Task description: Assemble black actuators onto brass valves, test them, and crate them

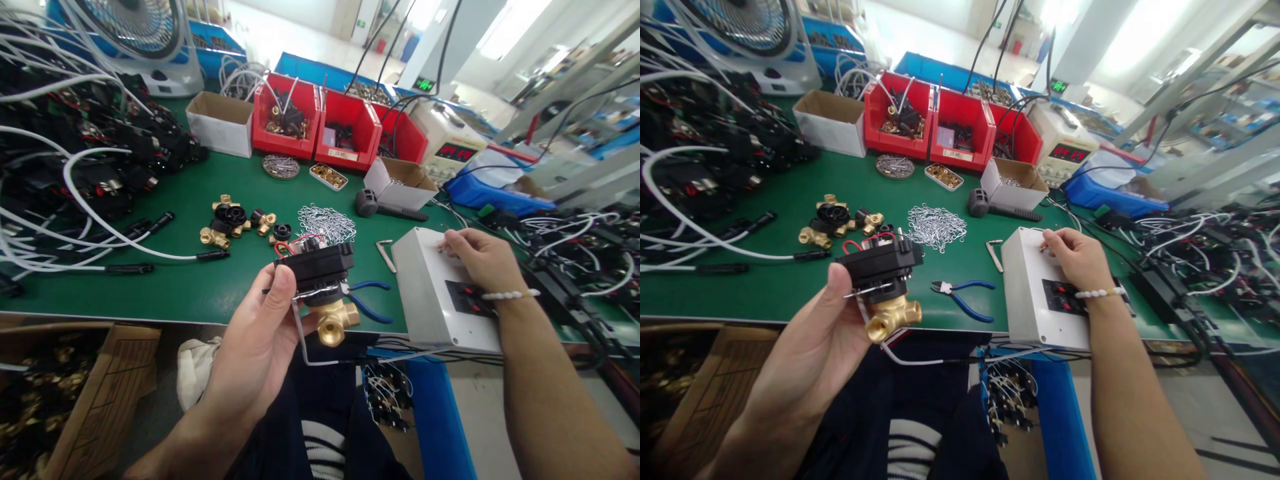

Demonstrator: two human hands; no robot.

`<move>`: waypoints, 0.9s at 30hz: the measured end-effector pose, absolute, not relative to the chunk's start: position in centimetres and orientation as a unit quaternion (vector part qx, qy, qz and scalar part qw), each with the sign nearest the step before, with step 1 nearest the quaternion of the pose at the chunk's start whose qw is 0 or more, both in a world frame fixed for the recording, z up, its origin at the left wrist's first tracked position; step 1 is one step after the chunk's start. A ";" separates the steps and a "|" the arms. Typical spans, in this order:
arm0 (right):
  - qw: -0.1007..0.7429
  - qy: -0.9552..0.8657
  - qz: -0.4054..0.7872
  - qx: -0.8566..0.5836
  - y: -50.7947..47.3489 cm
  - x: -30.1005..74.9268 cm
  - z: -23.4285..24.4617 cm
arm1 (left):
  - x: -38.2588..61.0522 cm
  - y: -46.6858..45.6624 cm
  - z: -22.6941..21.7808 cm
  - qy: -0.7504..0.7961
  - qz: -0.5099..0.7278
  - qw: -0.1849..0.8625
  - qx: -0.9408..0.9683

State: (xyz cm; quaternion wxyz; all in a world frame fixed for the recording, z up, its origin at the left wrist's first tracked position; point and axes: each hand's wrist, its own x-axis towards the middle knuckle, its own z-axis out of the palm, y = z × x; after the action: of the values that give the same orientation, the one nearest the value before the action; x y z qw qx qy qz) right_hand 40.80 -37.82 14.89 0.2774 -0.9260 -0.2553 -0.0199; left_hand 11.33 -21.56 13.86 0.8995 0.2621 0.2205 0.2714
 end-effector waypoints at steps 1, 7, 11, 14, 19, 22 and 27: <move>0.277 -0.256 -0.021 -0.926 -37.8 40.8 14.8 | 11.3 -21.5 13.9 0.220 0.272 0.899 0.263; 0.275 -0.261 -0.024 -0.925 -38.0 41.0 14.7 | 11.1 -21.6 14.2 0.233 0.273 0.900 0.248; 0.285 -0.266 -0.023 -0.920 -38.0 40.8 14.8 | 11.2 -21.5 14.5 0.234 0.264 0.905 0.238; 0.294 -0.267 -0.022 -0.918 -38.0 40.7 14.8 | 11.4 -21.4 14.7 0.258 0.242 0.906 0.233; 0.303 -0.260 -0.025 -0.916 -38.0 40.9 14.7 | 11.5 -21.3 15.2 0.289 0.199 0.918 0.184; 0.318 -0.254 -0.024 -0.913 -37.9 41.3 14.4 | 11.5 -21.3 15.4 0.284 0.190 0.925 0.167; 0.342 -0.255 -0.023 -0.904 -38.0 41.4 14.4 | 11.3 -21.4 15.4 0.268 0.175 0.934 0.157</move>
State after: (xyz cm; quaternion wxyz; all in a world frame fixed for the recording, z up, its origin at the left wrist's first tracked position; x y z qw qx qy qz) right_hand 41.37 -37.96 14.40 0.3415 -0.9042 -0.2554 -0.0233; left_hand 11.33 -21.38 15.39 0.9341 0.1573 0.2682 0.1752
